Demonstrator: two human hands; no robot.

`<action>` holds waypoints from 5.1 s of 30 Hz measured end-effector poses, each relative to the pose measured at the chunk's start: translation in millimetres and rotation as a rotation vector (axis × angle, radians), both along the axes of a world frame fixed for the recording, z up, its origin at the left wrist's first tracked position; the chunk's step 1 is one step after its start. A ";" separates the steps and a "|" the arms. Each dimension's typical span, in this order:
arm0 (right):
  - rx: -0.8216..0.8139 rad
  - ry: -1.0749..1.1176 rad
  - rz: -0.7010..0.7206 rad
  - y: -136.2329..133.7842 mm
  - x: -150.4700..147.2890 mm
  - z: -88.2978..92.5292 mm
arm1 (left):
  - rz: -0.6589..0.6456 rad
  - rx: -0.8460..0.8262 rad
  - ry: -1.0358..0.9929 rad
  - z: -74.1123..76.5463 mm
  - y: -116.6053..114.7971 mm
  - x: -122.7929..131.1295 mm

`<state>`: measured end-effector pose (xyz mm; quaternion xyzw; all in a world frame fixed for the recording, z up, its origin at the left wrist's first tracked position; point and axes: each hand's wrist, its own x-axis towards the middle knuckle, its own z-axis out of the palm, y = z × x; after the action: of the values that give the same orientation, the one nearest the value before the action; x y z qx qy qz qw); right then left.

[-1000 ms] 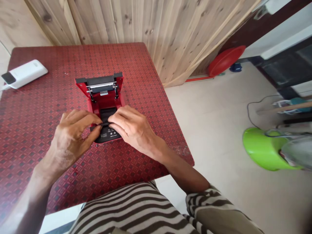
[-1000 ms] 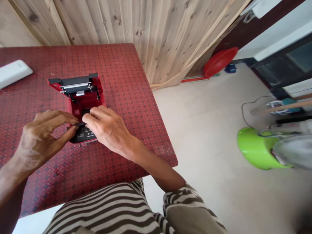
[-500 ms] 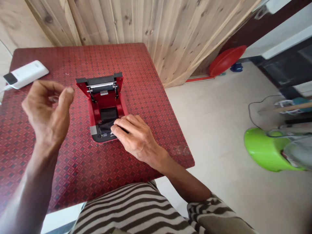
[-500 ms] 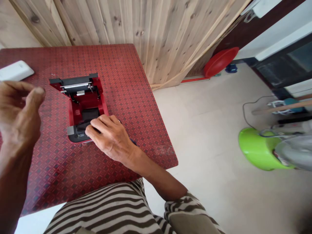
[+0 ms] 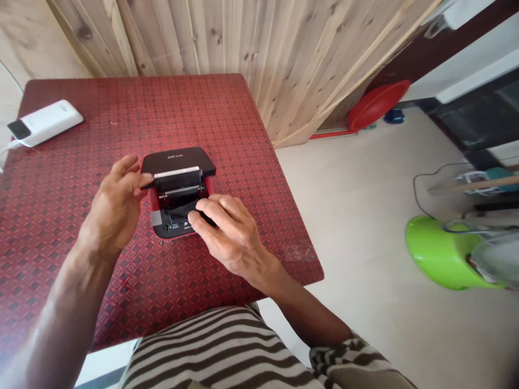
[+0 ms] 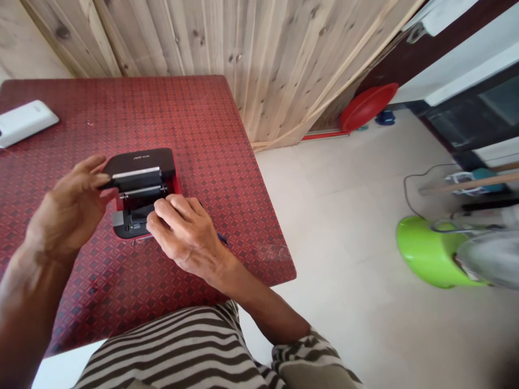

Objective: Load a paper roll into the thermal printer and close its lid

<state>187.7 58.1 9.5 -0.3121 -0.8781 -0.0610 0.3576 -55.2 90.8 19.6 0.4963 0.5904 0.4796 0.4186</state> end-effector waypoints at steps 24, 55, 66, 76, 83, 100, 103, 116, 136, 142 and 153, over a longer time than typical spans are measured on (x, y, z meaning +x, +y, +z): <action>-0.204 0.333 0.000 -11.4 12.1 -2.1 | 0.077 -0.168 -0.346 -7.8 -57.2 30.9; -0.251 0.499 -0.187 -19.4 24.5 -25.4 | 0.346 -0.061 -0.222 -20.7 -70.7 57.1; -0.234 0.216 0.008 37.6 10.5 7.0 | 0.313 0.113 -0.141 -45.2 -73.3 52.8; -0.597 -0.714 0.052 91.7 -65.8 54.1 | 0.179 0.077 -0.049 -50.8 -80.2 38.4; -0.565 -0.602 0.114 86.4 -52.1 54.8 | 0.189 0.057 -0.036 -47.0 -80.4 39.1; -0.940 0.636 -0.085 127.1 33.7 -55.6 | 0.194 0.093 0.009 -56.7 -78.7 35.7; -1.000 0.544 -0.112 120.1 23.2 -70.5 | 0.206 0.119 0.047 -55.9 -78.3 35.1; -1.100 0.272 -0.071 52.9 89.8 -48.7 | 0.209 0.106 0.051 -52.5 -79.9 37.4; -0.454 -0.380 0.149 65.0 -16.4 47.6 | 0.192 0.061 -0.036 -49.3 -79.7 38.8; -0.453 -0.655 0.054 79.4 -56.2 31.8 | 0.189 0.076 -0.032 -49.6 -80.3 39.7; -0.609 -0.524 0.102 88.4 -48.1 32.4 | 0.183 0.051 -0.037 -49.8 -82.2 38.6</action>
<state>139.6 146.4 41.9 -0.3337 -0.9317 0.1423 0.0156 -16.6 8.6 -30.2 0.4419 0.6130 0.5396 0.3711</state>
